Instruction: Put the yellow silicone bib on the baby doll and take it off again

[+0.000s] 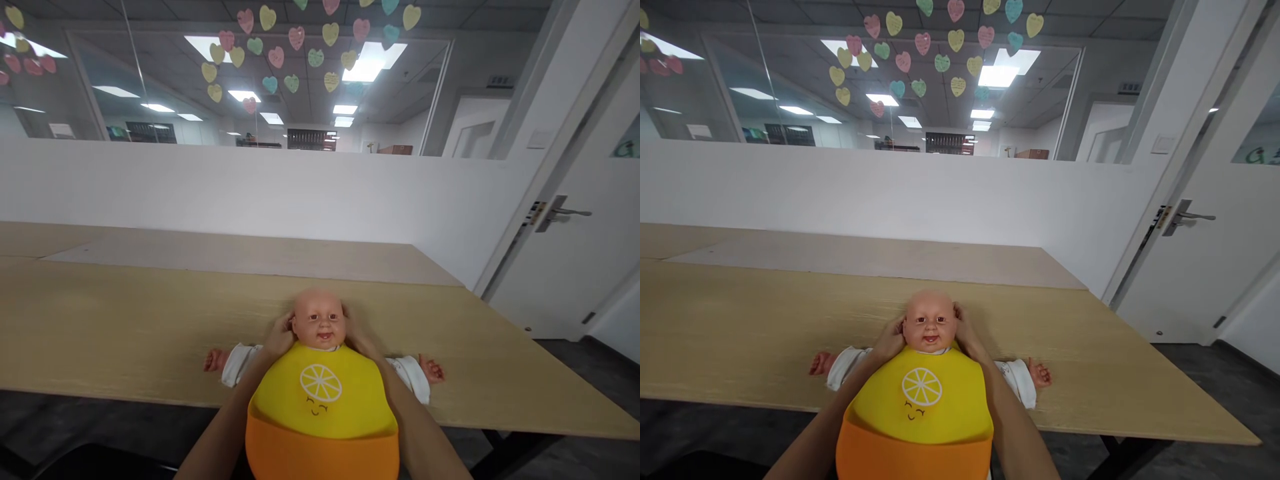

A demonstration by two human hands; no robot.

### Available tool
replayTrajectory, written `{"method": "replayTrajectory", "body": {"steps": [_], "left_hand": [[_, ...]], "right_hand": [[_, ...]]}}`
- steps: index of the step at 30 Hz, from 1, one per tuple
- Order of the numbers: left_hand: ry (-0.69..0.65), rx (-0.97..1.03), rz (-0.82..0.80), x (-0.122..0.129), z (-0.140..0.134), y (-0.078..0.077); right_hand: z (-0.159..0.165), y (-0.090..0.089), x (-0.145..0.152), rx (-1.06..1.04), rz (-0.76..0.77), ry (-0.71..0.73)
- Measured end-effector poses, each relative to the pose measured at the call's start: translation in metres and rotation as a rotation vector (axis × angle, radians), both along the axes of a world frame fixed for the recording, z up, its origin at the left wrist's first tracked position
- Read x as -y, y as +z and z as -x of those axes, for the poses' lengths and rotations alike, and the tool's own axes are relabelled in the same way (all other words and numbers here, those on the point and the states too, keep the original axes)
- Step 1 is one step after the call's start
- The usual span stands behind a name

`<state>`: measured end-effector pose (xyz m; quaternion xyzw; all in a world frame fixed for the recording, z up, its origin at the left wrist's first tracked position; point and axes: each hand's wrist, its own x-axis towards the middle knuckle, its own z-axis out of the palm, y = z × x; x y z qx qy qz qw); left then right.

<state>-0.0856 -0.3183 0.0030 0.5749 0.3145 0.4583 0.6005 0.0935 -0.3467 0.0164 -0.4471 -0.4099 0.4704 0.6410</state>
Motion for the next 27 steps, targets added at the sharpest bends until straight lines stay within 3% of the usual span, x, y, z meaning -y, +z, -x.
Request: {"method": "replayTrajectory", "body": {"steps": [7,12,19,27], "left_hand": [[0.054,0.004,-0.016,-0.005,0.004,-0.003],[0.129,-0.043,-0.031,-0.004,0.008,-0.003],[0.125,-0.155,-0.118,-0.006,0.007,-0.006],[0.095,-0.313,-0.169,-0.012,0.008,-0.013]], "right_hand": [[-0.004,-0.014,-0.014,-0.076,0.021,0.021],[-0.011,-0.021,-0.017,0.021,0.008,-0.018],[-0.016,-0.027,-0.016,0.252,-0.060,-0.237],[-0.021,-0.027,-0.010,0.409,-0.014,-0.346]]}}
